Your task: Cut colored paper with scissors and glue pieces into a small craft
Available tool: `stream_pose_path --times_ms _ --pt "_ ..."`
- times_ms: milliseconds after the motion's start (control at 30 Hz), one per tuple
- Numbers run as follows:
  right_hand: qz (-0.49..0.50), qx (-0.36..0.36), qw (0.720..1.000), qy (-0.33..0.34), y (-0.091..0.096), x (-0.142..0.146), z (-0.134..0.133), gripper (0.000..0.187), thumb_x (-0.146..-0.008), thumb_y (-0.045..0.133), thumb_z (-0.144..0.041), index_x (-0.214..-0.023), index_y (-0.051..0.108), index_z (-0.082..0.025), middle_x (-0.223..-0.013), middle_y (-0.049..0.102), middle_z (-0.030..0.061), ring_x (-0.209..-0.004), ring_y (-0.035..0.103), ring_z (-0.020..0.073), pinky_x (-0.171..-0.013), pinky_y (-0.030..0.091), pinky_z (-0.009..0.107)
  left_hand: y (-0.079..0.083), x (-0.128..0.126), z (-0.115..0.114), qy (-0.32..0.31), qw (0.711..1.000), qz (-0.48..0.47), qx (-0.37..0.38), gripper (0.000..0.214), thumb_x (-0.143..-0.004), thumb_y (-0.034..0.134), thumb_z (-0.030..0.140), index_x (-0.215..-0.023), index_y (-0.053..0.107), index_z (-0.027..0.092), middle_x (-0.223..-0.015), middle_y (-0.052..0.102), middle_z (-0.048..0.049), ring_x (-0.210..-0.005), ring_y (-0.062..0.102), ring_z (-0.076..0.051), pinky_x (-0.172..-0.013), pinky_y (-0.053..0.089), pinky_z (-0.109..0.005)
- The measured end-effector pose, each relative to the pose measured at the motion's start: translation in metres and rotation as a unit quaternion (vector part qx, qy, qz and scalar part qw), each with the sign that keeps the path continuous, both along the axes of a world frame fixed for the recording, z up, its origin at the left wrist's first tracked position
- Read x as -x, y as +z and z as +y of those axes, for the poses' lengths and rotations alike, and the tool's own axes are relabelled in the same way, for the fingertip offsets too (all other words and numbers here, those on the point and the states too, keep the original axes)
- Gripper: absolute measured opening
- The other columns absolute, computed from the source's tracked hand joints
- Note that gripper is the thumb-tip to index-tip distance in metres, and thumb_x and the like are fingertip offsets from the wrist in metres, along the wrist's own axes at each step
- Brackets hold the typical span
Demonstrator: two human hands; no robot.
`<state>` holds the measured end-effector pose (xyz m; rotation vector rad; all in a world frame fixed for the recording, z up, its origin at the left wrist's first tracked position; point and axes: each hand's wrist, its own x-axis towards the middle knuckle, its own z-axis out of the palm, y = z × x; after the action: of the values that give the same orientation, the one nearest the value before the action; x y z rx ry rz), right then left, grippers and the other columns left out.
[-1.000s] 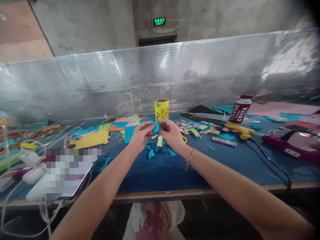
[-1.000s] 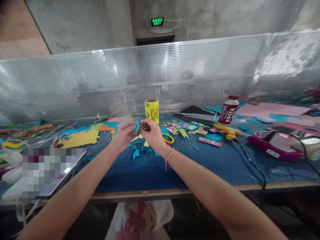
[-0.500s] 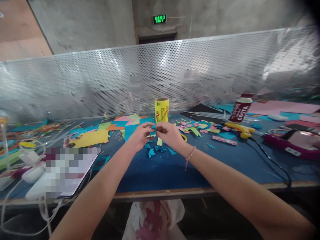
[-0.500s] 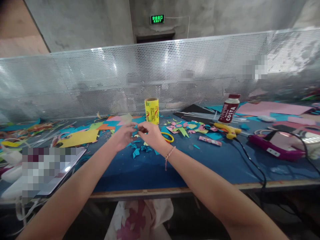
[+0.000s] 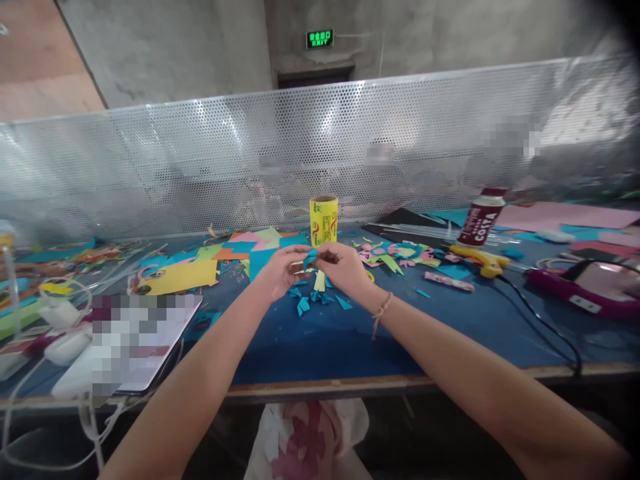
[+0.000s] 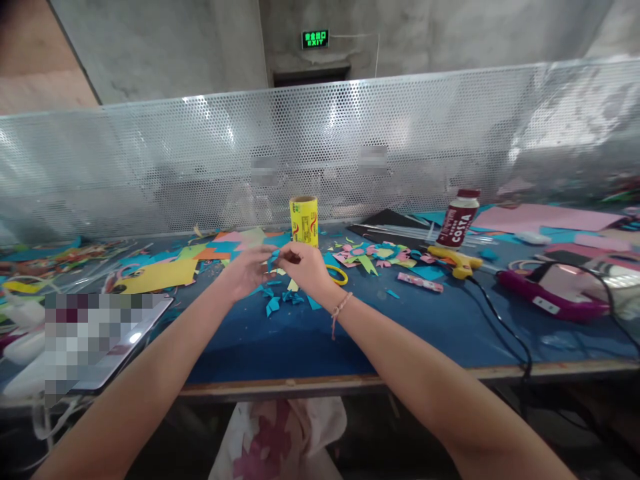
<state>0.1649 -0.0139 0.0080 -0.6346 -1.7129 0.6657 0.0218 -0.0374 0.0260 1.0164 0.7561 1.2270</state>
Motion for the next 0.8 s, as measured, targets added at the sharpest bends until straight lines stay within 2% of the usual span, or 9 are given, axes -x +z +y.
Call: stream_pose_path --times_ms 233,467,633,800 --pt "0.025 0.016 0.999 0.017 0.0042 0.0009 -0.0041 0.006 -0.061 0.06 -0.017 -0.064 0.056 -0.019 -0.057 0.052 -0.0028 -0.055 0.047 0.01 -0.053 0.039 0.024 -0.0041 0.0012 0.0031 -0.019 0.999 -0.032 0.003 0.016 -0.06 0.066 0.011 -0.076 0.064 0.015 -0.068 0.061 -0.002 -0.061 0.056 -0.008 -0.057 0.047 -0.02" --pt "-0.02 -0.061 0.998 -0.01 0.0069 -0.0011 -0.0055 0.013 -0.06 0.054 -0.008 -0.062 0.057 -0.02 -0.062 0.052 -0.0017 -0.058 0.049 0.0112 -0.055 0.039 0.025 -0.0047 0.0053 0.0046 -0.081 0.995 -0.06 0.025 0.018 -0.061 0.064 0.007 -0.078 0.064 0.015 -0.069 0.061 -0.0018 -0.061 0.058 -0.009 -0.056 0.047 -0.02" --pt "-0.036 -0.101 0.994 -0.006 0.0066 -0.0031 -0.0046 0.013 -0.065 0.053 -0.01 -0.063 0.059 -0.021 -0.069 0.055 0.0012 -0.066 0.052 0.0136 -0.057 0.041 0.026 -0.0039 0.0096 0.0049 -0.124 0.99 -0.061 0.0 0.022 -0.064 0.061 0.006 -0.083 0.064 0.016 -0.076 0.063 -0.0033 -0.067 0.059 -0.01 -0.063 0.048 -0.022" --pt "-0.038 -0.114 0.993 -0.007 0.0058 -0.0062 -0.0049 0.013 -0.067 0.053 -0.01 -0.066 0.059 -0.021 -0.072 0.055 0.0014 -0.068 0.052 0.0136 -0.056 0.042 0.025 -0.0014 0.0095 0.002 -0.119 0.991 -0.057 -0.027 0.023 -0.063 0.06 0.005 -0.083 0.065 0.014 -0.077 0.064 -0.0036 -0.07 0.06 -0.011 -0.066 0.049 -0.021"
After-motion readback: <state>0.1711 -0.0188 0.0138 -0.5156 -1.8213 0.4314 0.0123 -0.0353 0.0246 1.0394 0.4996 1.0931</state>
